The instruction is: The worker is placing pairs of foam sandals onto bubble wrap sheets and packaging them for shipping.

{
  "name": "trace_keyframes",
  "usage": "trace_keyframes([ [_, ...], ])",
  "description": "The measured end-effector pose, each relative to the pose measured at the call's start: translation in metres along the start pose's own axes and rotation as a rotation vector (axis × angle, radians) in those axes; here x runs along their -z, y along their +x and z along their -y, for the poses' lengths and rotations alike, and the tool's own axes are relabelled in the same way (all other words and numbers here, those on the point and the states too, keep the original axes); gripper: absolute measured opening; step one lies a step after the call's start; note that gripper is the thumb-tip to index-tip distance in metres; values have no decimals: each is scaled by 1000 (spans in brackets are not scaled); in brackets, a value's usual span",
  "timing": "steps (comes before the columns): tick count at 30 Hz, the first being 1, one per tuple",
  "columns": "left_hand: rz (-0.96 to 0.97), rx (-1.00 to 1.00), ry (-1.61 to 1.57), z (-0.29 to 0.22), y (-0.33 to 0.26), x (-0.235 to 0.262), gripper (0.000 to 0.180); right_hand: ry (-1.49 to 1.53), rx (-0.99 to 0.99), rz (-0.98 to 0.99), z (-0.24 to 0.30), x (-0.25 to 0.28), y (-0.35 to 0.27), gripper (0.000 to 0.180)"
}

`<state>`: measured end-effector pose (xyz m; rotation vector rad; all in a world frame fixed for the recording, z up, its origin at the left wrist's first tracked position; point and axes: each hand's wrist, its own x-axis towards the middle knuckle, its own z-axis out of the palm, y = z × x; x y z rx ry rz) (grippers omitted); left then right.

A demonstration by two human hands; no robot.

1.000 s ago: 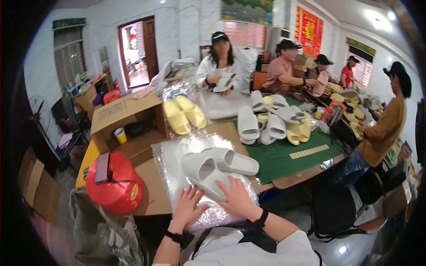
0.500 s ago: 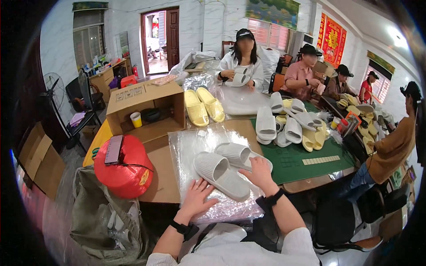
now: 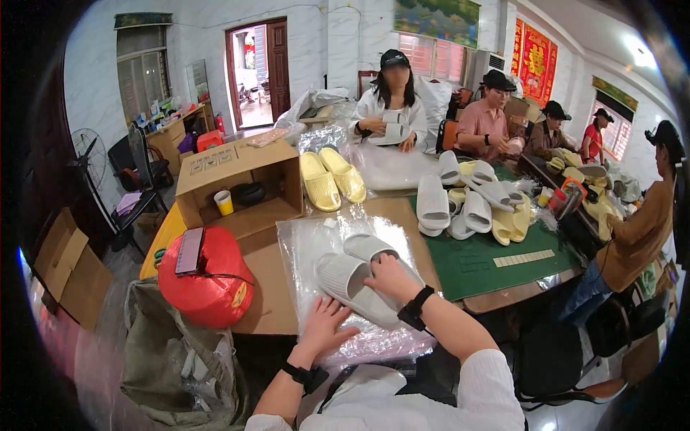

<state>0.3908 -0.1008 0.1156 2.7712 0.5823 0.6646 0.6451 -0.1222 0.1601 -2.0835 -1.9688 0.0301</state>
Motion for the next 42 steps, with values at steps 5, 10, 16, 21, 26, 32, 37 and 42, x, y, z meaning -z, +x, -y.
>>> trace_keyframes([
  [5, 36, 39, 5, -1, -4, 1, 63, 213, 9, 5, -6, 7, 0, 39],
  [10, 48, 46, -35, -3, -2, 3, 66, 190, -59, -217, -10, 22, -19, 35],
  [16, 78, 71, -52, 11, -7, -6, 59, 282, -102, -156, 26, 25, -60, 33],
  [21, 96, 67, -68, 16, -6, -11, 66, 286, -94, -117, 25, -10, -81, 35],
  [26, 111, 5, 26, -1, -2, 3, 87, 276, -330, -331, -20, -3, -90, 39],
  [32, 173, 68, 41, -7, -2, 10, 89, 415, -391, -523, -26, 28, -141, 31],
  [37, 101, 35, 184, -27, 8, 21, 74, 758, -555, -674, -19, 37, -192, 28],
  [42, 65, -54, -82, -30, 10, 11, 47, 1005, -540, -808, -35, 29, -231, 23],
])
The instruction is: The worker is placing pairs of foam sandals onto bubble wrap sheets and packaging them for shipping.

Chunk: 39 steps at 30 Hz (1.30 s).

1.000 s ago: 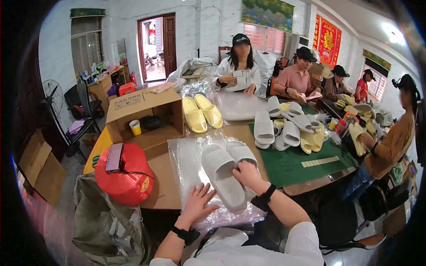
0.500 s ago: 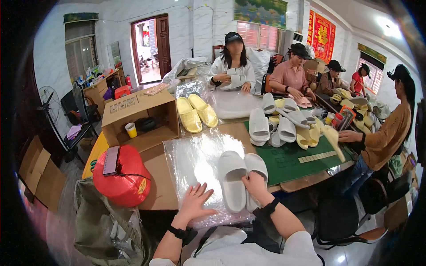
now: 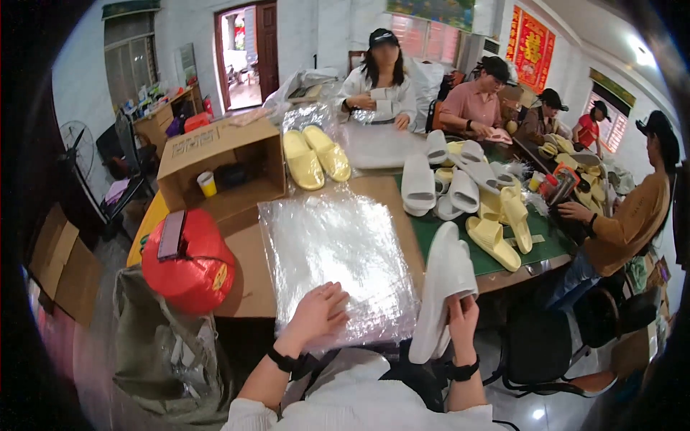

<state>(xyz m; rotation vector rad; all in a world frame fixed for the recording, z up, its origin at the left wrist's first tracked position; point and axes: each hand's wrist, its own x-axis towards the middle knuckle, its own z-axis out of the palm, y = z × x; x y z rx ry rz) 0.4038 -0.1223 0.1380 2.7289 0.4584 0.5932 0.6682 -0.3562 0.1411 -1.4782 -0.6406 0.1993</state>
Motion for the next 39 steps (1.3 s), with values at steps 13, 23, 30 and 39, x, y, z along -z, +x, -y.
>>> trace_keyframes([
  [13, -138, 249, -252, -5, 6, -4, 41, 245, 19, -70, -20, -10, -13, 34],
  [23, -53, 60, -89, -20, -5, -9, 40, 162, 127, -98, -5, -17, -13, 33],
  [30, -66, 562, -949, -11, 1, 0, 38, 264, 120, -82, -15, -12, -14, 31],
  [39, -157, 673, -1213, 1, 2, 1, 45, 186, 115, -49, -13, -15, -20, 32],
])
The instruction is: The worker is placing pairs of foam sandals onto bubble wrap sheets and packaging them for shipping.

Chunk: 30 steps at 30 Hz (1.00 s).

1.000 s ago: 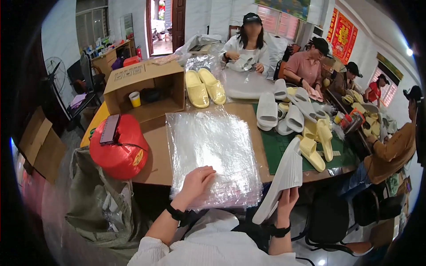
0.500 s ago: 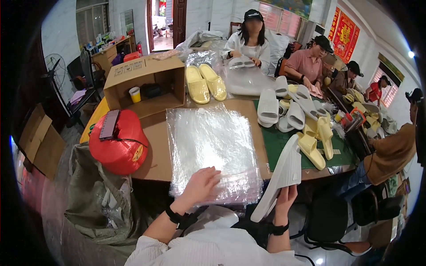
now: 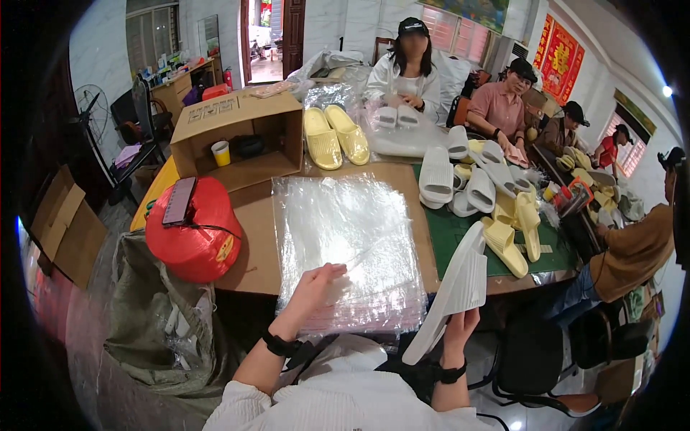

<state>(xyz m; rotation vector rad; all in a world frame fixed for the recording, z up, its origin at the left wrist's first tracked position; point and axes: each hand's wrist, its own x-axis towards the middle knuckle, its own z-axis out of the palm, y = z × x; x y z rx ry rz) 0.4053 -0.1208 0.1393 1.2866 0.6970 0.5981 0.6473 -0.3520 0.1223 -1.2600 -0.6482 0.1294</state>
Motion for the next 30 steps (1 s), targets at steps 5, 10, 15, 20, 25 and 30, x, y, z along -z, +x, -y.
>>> trace_keyframes([
  [5, 86, -46, 200, 13, -1, -2, 39, -9, 95, 47, -2, -1, 0, 31],
  [10, -1, -519, 843, 6, -13, -12, 42, -5, 82, 14, 4, -15, 0, 29],
  [15, 15, -621, 999, -4, -22, -16, 35, 14, 109, 77, 8, -14, -12, 28],
  [20, -69, -600, 1047, -4, -13, -20, 19, -11, 114, 263, 16, -23, -13, 25],
  [25, -195, -318, 717, -2, 11, -12, 23, -415, 294, 706, -2, -25, -16, 39],
  [30, -263, -448, 558, -26, 14, -8, 19, -548, 285, 909, 42, -35, -24, 33],
])
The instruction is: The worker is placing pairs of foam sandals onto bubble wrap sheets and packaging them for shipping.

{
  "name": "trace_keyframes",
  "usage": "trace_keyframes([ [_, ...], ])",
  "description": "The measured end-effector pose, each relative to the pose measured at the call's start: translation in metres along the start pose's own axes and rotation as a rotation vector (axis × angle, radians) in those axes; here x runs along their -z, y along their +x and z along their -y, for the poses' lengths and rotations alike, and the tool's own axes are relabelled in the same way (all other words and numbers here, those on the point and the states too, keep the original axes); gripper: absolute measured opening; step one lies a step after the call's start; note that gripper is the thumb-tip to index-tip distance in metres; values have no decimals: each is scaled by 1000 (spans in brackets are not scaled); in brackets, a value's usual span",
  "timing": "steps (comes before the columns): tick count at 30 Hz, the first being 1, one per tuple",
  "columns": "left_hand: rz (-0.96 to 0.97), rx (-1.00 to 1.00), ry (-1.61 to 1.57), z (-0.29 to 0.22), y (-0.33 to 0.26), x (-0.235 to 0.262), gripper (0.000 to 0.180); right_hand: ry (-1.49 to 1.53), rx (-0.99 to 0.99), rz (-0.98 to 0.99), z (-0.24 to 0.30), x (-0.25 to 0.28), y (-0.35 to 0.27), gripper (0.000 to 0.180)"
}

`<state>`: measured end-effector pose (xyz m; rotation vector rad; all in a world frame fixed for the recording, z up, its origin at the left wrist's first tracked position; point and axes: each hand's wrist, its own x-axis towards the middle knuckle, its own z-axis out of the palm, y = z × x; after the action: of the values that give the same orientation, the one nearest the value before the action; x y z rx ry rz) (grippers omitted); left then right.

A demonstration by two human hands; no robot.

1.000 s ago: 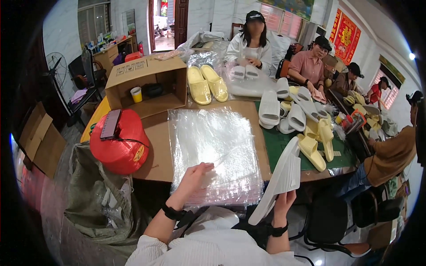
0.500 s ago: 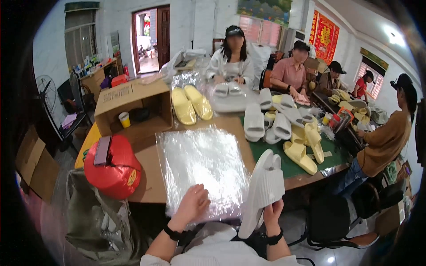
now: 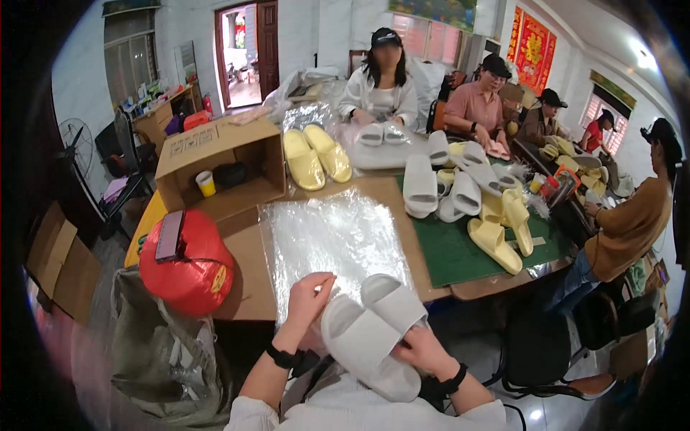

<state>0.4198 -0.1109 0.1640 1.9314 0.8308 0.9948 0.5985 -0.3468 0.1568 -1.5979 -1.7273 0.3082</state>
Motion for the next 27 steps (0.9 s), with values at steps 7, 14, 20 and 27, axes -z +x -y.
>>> trace_keyframes([
  [7, 87, -308, 258, -25, -5, -1, 18, -164, -230, 120, -4, 4, 3, 27],
  [14, 120, -683, 367, -50, -16, -9, 20, -240, -231, -66, 4, -11, 34, 26],
  [20, 310, -622, 95, -48, -16, -7, 23, -215, -287, -109, -13, -27, 69, 22],
  [27, 353, -673, 66, -63, -16, -3, 24, -437, 138, -434, -78, -67, 139, 21],
])
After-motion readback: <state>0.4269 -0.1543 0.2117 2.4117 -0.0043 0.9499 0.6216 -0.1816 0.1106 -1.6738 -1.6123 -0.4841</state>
